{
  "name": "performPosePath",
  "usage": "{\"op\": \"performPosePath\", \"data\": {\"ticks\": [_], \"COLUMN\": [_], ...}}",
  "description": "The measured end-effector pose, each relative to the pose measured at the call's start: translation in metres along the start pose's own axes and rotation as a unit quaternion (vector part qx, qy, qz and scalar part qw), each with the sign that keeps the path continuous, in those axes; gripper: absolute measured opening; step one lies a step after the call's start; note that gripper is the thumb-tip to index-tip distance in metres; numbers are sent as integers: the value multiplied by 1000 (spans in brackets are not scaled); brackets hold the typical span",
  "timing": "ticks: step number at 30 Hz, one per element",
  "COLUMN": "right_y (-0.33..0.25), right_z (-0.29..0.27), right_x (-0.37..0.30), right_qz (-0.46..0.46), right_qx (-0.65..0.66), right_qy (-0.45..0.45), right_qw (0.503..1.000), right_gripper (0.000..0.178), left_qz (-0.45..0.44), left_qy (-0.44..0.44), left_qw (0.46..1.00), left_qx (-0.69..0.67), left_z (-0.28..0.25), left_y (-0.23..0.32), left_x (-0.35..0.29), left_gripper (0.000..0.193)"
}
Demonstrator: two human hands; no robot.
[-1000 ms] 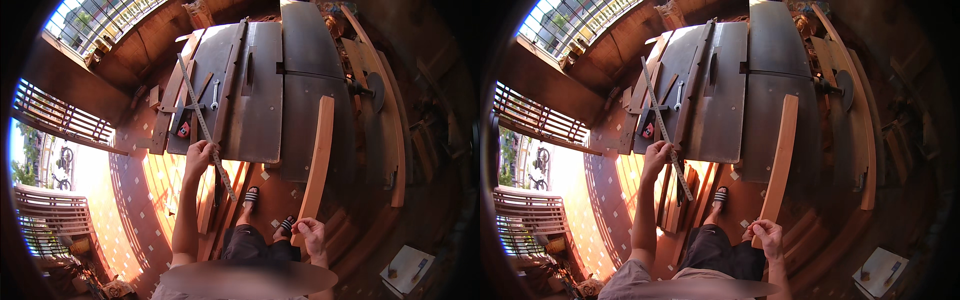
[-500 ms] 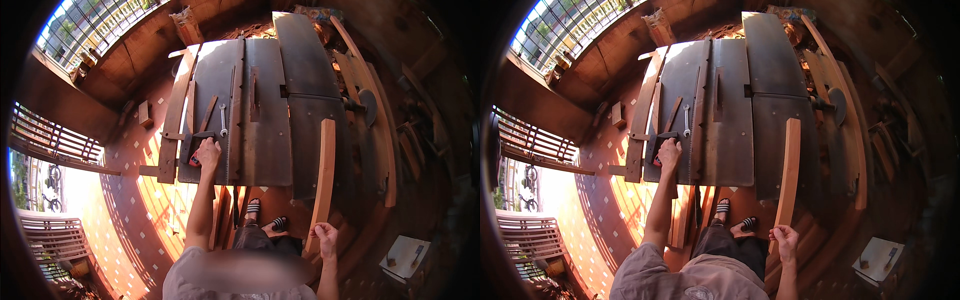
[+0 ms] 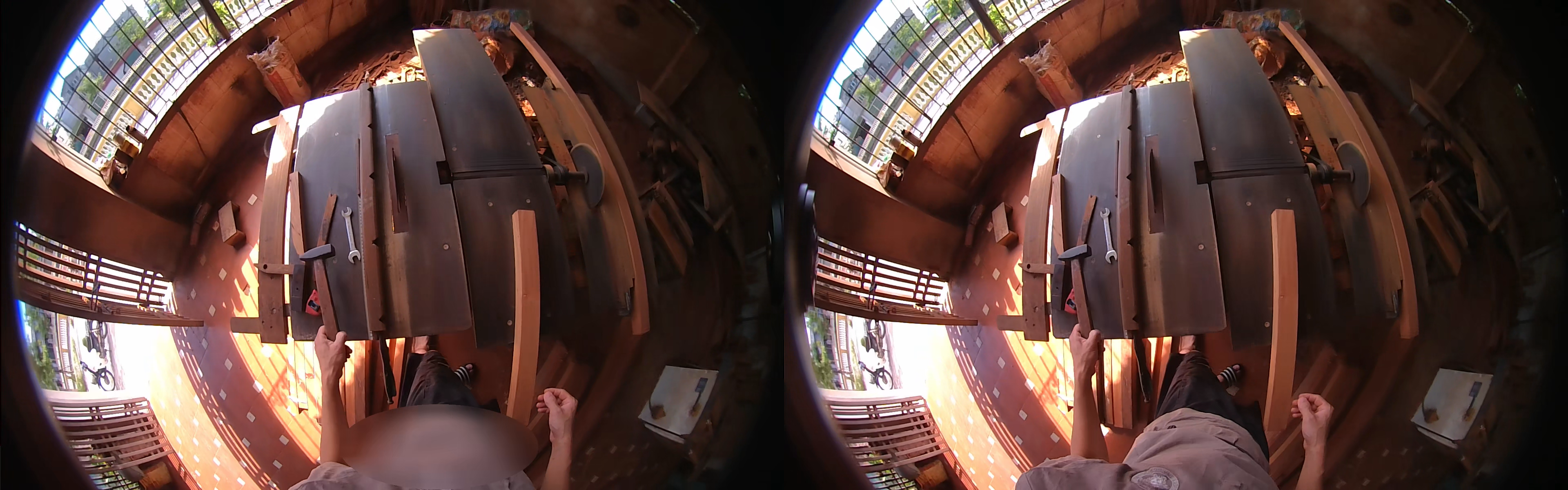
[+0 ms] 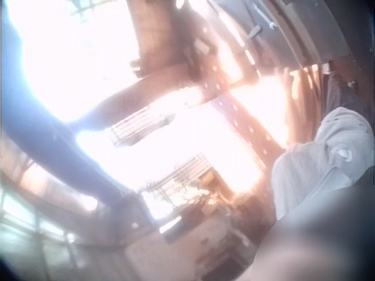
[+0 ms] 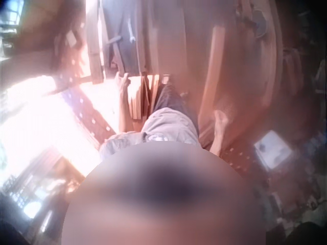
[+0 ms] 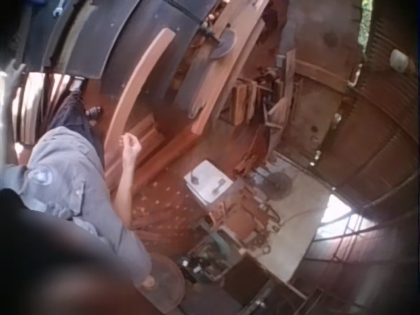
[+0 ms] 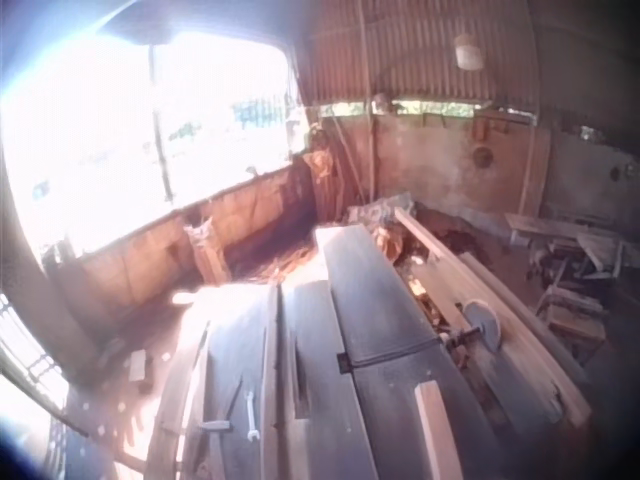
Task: The person measures and cuts wooden planks using a table saw. They repeatedly measure the wood with a tape measure, position it on the saw, and cut it into smaller pieces.
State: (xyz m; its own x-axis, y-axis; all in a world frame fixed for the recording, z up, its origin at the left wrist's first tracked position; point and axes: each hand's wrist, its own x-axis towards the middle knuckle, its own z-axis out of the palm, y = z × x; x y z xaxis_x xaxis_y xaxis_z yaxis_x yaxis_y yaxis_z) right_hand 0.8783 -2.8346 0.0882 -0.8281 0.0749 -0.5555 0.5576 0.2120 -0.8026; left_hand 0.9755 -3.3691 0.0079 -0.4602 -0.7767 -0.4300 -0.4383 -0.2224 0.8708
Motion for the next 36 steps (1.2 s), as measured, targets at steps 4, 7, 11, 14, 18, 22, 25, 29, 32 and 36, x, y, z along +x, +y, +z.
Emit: {"op": "performPosePath", "data": {"ticks": [4, 7, 11, 14, 18, 22, 25, 29, 32, 36], "right_y": [5, -11, -43, -35, -19, -18, -25, -36, -30, -37], "right_z": [4, 19, 37, 31, 25, 24, 48, 53, 45, 51], "right_x": [4, 16, 34, 39, 28, 31, 36, 47, 51, 53], "right_qz": [60, 65, 57, 63, 101, 189, 98, 93, 93, 82], "right_qx": [-10, -40, -81, -105, -132, -127, -156, -196, -193, -202], "right_qy": [65, 97, 136, 182, 200, 135, 183, 180, 184, 182], "right_qw": [996, 992, 986, 976, 965, 964, 966, 959, 959, 959], "right_gripper": [14, 15, 13, 11, 9, 36, 6, 7, 7, 7], "left_qz": [72, 118, 85, 78, 51, 61, 76, 54, 40, 56], "left_qy": [-41, -55, -87, -100, -120, -104, -128, -142, -71, -92], "left_qw": [995, 991, 991, 990, 991, 989, 983, 986, 992, 985], "left_qx": [-54, -25, -48, -57, -27, -87, -107, -64, -98, -131], "left_z": [40, 74, 131, 169, 201, 231, 264, 250, 254, 261], "left_y": [112, 170, 230, 259, 265, 267, 271, 280, 278, 269], "left_x": [74, 207, 374, 448, 535, 579, 575, 583, 588, 593], "left_gripper": [19, 23, 53, 69, 67, 48, 19, 32, 36, 67]}}
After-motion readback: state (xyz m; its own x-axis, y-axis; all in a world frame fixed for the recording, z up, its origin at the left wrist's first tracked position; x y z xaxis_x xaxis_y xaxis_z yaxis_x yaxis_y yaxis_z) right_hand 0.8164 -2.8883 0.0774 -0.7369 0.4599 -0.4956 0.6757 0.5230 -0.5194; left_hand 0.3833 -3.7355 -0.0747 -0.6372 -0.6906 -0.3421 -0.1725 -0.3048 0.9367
